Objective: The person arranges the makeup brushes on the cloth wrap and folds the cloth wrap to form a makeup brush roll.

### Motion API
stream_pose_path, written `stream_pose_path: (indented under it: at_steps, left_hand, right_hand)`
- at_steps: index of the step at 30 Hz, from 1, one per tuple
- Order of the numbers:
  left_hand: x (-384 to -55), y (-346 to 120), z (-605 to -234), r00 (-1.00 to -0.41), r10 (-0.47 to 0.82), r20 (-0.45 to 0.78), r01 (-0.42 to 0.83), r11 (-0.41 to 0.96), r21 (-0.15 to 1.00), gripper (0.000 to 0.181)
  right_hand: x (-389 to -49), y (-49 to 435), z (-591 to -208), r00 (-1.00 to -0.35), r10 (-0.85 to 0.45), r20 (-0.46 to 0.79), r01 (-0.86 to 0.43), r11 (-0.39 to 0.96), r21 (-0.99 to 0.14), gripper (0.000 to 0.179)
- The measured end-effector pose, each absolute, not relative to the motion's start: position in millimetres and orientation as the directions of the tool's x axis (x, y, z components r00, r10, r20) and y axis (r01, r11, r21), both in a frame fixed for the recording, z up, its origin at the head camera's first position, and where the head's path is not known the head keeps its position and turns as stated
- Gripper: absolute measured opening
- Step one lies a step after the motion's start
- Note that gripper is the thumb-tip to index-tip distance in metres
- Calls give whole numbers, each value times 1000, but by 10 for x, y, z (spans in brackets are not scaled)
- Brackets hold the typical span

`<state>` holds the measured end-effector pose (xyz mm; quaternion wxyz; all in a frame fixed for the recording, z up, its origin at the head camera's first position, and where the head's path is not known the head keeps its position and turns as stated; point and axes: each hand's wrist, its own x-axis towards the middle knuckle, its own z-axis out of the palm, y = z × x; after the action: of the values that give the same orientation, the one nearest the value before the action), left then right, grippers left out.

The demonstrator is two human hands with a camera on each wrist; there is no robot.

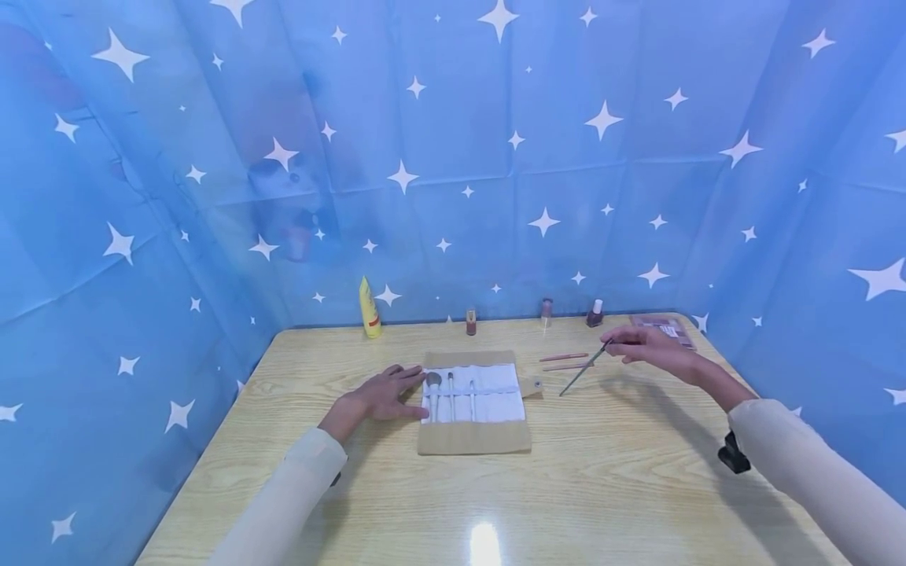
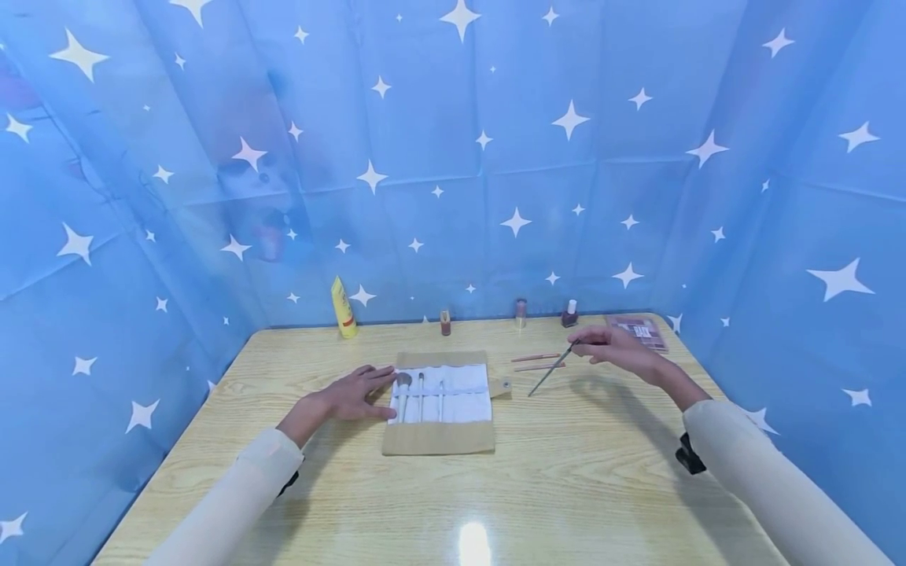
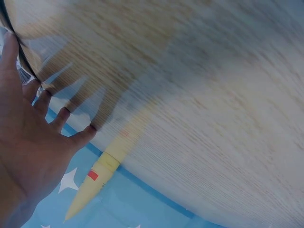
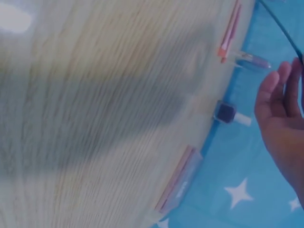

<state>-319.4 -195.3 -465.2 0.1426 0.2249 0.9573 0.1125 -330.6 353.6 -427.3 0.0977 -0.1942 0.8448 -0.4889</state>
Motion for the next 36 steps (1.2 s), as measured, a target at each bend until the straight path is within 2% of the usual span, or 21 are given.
stream_pose_path:
  at_steps: [8,13,20,36]
  left_hand:
    - [-3206,-1956,-4651,-856,465,-227,400,873,279,91]
    - [-3208,-1958,-4652,-851,475,-222,408,866,288,90]
    - [-3211,-1959,-4652,-855,466,-226,400,871,284,90]
    - [-3208,-1968,-4643,-852,476,-219,408,865,294,91]
  right_hand:
    - [-3331,3420,-4131,-909,-415,27,-258,512,-819,50]
    - [-3336,3277,-4003,-913,-409,-16,-221,527,-821,52]
    - [-3387,3065,-3878,-905,-424,-19,-206,479,-853,50]
    - [-3608,2550,-3796,-858,-508,72,-277,341,-898,42]
